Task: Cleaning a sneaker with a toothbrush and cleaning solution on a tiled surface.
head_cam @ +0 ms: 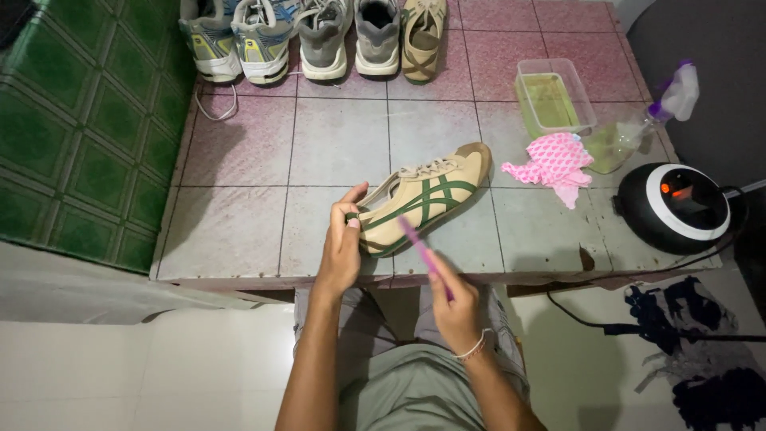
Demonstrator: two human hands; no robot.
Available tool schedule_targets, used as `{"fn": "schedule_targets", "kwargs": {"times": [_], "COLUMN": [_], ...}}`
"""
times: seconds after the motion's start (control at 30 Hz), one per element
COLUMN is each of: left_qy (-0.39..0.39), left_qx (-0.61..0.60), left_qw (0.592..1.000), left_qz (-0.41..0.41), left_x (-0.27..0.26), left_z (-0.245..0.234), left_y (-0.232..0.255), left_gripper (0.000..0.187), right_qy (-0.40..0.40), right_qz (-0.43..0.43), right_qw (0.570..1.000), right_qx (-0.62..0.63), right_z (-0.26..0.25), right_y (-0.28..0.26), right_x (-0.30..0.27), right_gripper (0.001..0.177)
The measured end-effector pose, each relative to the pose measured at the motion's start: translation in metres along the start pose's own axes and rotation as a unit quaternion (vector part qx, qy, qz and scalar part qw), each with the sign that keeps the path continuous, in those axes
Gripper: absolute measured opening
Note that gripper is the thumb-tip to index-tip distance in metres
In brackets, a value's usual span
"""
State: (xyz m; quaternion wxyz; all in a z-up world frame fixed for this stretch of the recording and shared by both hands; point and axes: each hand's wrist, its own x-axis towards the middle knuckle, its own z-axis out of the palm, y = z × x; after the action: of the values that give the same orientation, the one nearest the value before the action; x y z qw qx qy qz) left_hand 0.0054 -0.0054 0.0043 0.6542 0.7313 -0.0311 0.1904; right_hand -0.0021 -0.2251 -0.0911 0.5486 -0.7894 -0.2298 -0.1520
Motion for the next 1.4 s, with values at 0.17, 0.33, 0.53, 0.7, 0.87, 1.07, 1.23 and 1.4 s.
{"fn": "schedule_targets", "kwargs": {"times": [0.17, 0.33, 0.53, 0.7, 0.87, 1.07, 1.23, 1.4], "left_qy": [-0.003, 0.007, 0.016, 0.012, 0.017, 0.027, 0.035, 0.036], "left_qx": [-0.002, 0.003, 0.036, 0.065, 0.081, 0.102, 0.117, 0.114], "left_qw": [1.0, 1.0, 0.999, 0.997, 0.995, 0.994, 0.992, 0.993], "left_qz": [-0.013, -0.028, -0.024, -0.029, -0.062, -0.031, -0.027, -0.021], "left_x": [0.001, 0.003, 0.001, 0.001, 0.002, 0.0, -0.002, 0.004], "left_z": [0.0, 0.001, 0.005, 0.008, 0.011, 0.016, 0.02, 0.019], "left_y": [-0.005, -0.001, 0.003, -0.001, -0.004, -0.015, -0.019, -0.014], "left_gripper": [0.013, 0.011, 0.011, 0.037, 0.062, 0.075, 0.069, 0.067], "right_qy": [-0.016, -0.051, 0.019, 0.028, 0.196, 0.227, 0.194, 0.165], "right_qz": [-0.017, 0.008, 0.031, 0.055, 0.142, 0.149, 0.215, 0.203], "right_qw": [1.0, 0.998, 0.999, 0.997, 0.97, 0.961, 0.939, 0.937], "right_qx": [0.016, 0.047, 0.028, 0.047, -0.012, -0.045, -0.183, -0.233], "right_z": [-0.009, -0.013, -0.018, -0.024, -0.07, -0.114, -0.13, -0.132], "right_y": [-0.022, -0.019, -0.023, -0.014, -0.031, -0.002, 0.036, 0.094], "right_x": [0.014, 0.016, 0.02, 0.012, 0.055, 0.153, 0.205, 0.204], "right_gripper": [0.033, 0.034, 0.036, 0.032, 0.034, 0.036, 0.043, 0.042]}}
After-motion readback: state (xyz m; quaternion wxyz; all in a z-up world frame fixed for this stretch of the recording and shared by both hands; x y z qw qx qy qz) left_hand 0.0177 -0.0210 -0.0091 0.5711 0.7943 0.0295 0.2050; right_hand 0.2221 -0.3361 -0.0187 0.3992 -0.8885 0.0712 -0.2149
